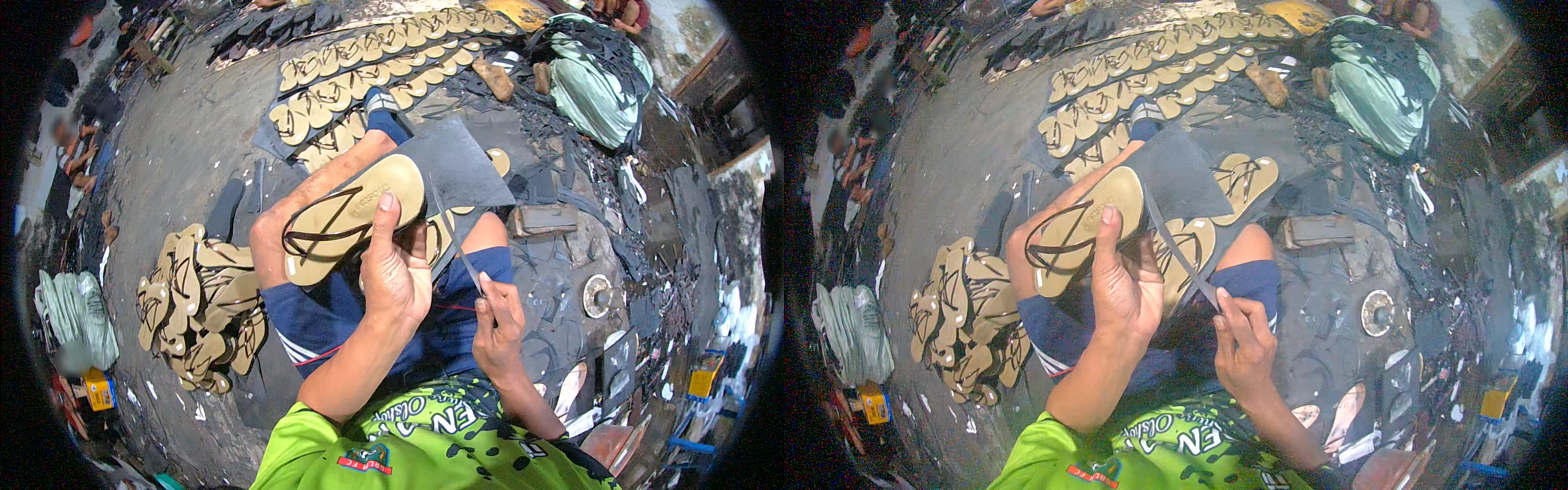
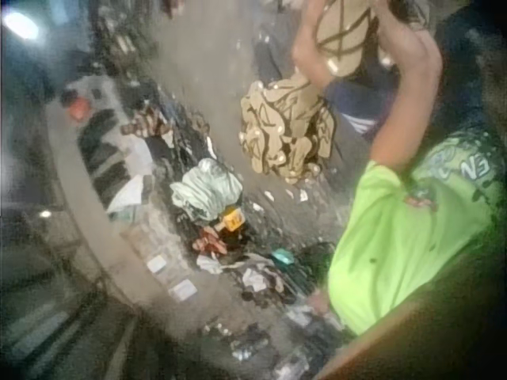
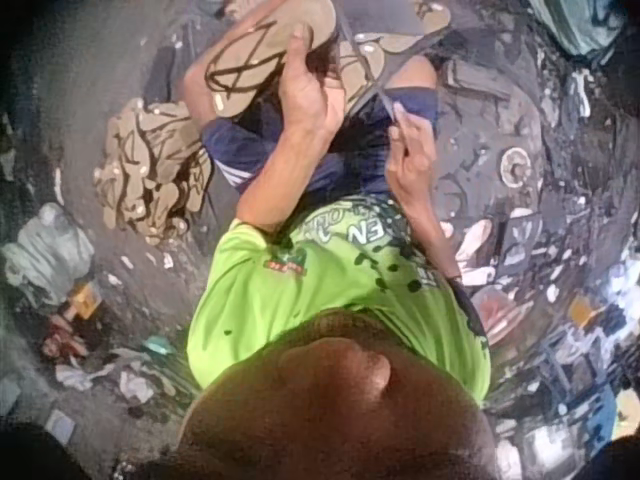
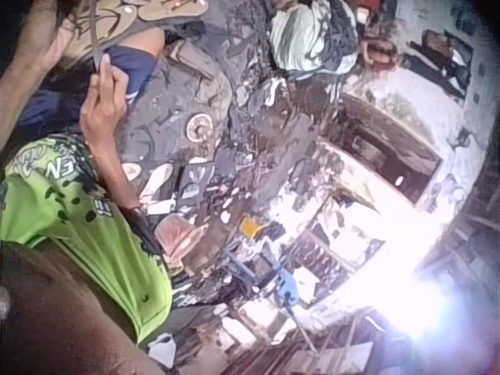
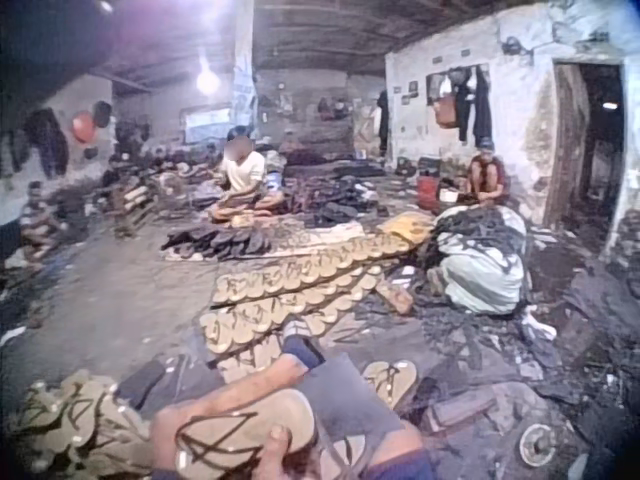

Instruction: The person sits on the ground and uses a knife to trim excess rubber from the edges of flip-flop soles. They repeatedly pick up flip-flops, cut along the perimeter, and place them back down among a pile of similar items.

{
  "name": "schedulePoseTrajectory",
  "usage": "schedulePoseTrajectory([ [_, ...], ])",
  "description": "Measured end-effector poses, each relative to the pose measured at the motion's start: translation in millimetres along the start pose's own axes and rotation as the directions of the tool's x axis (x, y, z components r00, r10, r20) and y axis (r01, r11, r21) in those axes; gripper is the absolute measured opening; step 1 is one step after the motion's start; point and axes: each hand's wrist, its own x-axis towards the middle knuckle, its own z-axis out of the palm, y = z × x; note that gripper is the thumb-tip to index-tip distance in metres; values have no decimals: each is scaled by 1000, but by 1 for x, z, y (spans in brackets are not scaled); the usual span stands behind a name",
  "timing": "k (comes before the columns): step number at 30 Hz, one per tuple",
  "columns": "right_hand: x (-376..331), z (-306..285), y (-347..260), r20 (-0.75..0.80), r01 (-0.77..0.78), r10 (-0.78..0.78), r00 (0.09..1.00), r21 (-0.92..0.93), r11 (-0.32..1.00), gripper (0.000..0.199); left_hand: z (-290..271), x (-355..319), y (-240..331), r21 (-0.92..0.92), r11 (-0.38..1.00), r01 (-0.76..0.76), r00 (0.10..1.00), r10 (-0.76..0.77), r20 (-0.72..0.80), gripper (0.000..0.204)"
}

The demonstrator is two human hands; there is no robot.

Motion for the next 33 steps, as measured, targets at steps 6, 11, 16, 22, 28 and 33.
schedulePoseTrajectory([
  [6,30,1,2,38,53,-50,998,-73,996,31,-30,-9,-9,91,987,132,989,-137,49,24],
  [11,64,-4,32,156,231,-192,969,-294,928,29,-59,-38,-16,174,961,214,972,-227,55,40],
  [16,91,14,24,371,-513,368,853,461,724,37,-104,-75,13,257,887,383,900,-421,110,52],
  [22,4,-18,-3,505,-602,361,784,476,641,38,-97,-99,42,143,912,383,924,-378,-65,37],
  [28,-36,-36,-12,423,-218,56,904,346,912,37,-109,-63,49,81,968,235,971,-238,24,38],
  [33,-49,-32,-11,387,-138,27,922,262,955,40,-103,-81,34,102,963,249,966,-240,-95,30],
])
